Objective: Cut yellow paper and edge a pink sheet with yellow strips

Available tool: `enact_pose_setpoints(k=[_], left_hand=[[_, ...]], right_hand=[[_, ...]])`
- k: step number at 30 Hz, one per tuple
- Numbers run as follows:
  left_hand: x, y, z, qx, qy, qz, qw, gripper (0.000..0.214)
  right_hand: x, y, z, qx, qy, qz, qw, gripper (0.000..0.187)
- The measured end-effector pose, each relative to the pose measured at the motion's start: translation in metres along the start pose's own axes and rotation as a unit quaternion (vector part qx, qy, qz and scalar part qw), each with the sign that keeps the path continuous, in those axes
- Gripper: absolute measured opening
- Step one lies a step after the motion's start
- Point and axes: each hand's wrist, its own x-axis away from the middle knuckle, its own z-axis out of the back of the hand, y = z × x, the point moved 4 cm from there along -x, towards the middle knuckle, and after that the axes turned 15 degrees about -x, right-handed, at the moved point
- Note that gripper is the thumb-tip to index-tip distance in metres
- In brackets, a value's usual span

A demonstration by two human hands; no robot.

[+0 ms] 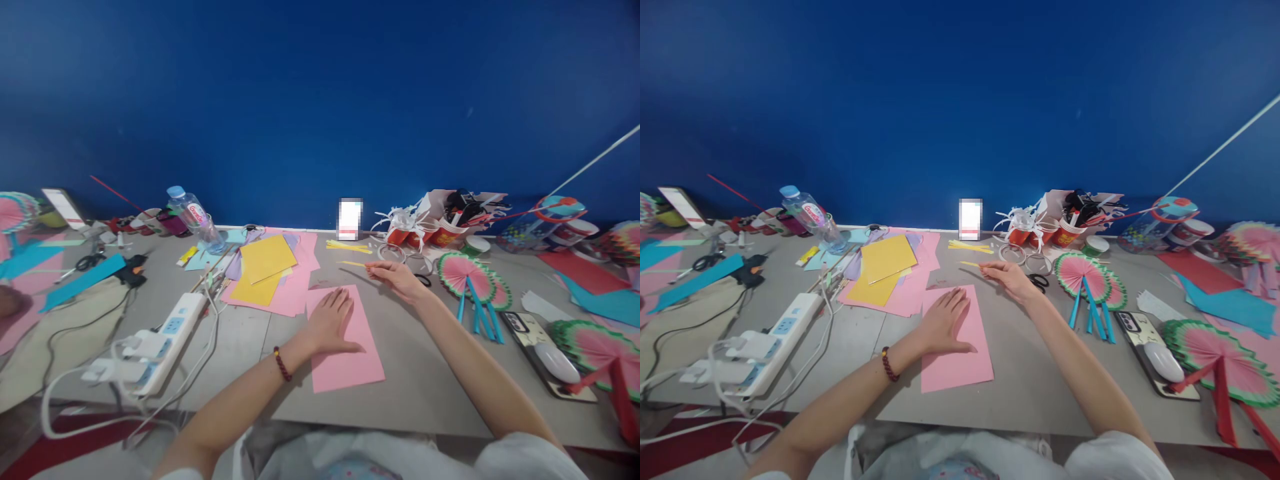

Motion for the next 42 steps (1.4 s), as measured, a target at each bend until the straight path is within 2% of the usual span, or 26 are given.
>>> enact_pose_setpoints(k=[4, 6, 9, 11, 16, 21, 25, 29, 33, 36, 42], left_hand=[[0.001, 0.006, -0.001, -0.011, 0.016, 0.016, 1.0, 0.113], [0.001, 0.008, -0.002, -0.015, 0.015, 0.021, 1.0, 0.114], [0.002, 0.012, -0.003, -0.016, 0.005, 0.032, 0.999, 0.118], [0.002, 0.015, -0.003, -0.013, -0.005, 0.05, 0.999, 0.12], [0.001, 0.023, 0.0, 0.004, -0.023, 0.112, 0.993, 0.126], [0.003, 0.026, 0.005, -0.009, -0.02, 0.118, 0.993, 0.106], [0.006, 0.024, 0.008, -0.044, 0.011, 0.111, 0.993, 0.084], [0.008, 0.023, 0.011, -0.063, 0.026, 0.101, 0.993, 0.078], [0.008, 0.025, 0.012, -0.062, 0.038, 0.096, 0.993, 0.084], [0.007, 0.028, 0.012, -0.071, 0.046, 0.101, 0.991, 0.088], [0.006, 0.031, 0.017, -0.089, 0.041, 0.098, 0.99, 0.086]], right_hand=[[0.021, -0.02, 0.002, 0.018, 0.001, 0.055, 0.998, 0.028], [0.032, -0.032, 0.001, 0.016, -0.026, 0.066, 0.997, 0.026], [0.049, -0.046, -0.004, -0.008, -0.064, 0.046, 0.997, 0.023], [0.06, -0.047, -0.009, -0.029, -0.076, 0.003, 0.997, 0.023], [0.079, -0.027, -0.033, -0.053, -0.119, -0.152, 0.98, 0.022], [0.068, -0.005, -0.046, -0.098, -0.142, -0.185, 0.968, 0.018], [0.053, 0.011, -0.043, -0.143, -0.119, -0.213, 0.959, 0.019], [0.055, 0.012, -0.042, -0.133, -0.128, -0.237, 0.954, 0.019], [0.072, 0.004, -0.04, -0.061, -0.132, -0.249, 0.957, 0.021], [0.092, 0.004, -0.035, -0.054, -0.127, -0.268, 0.953, 0.022], [0.124, 0.028, -0.009, -0.07, -0.082, -0.27, 0.957, 0.028]])
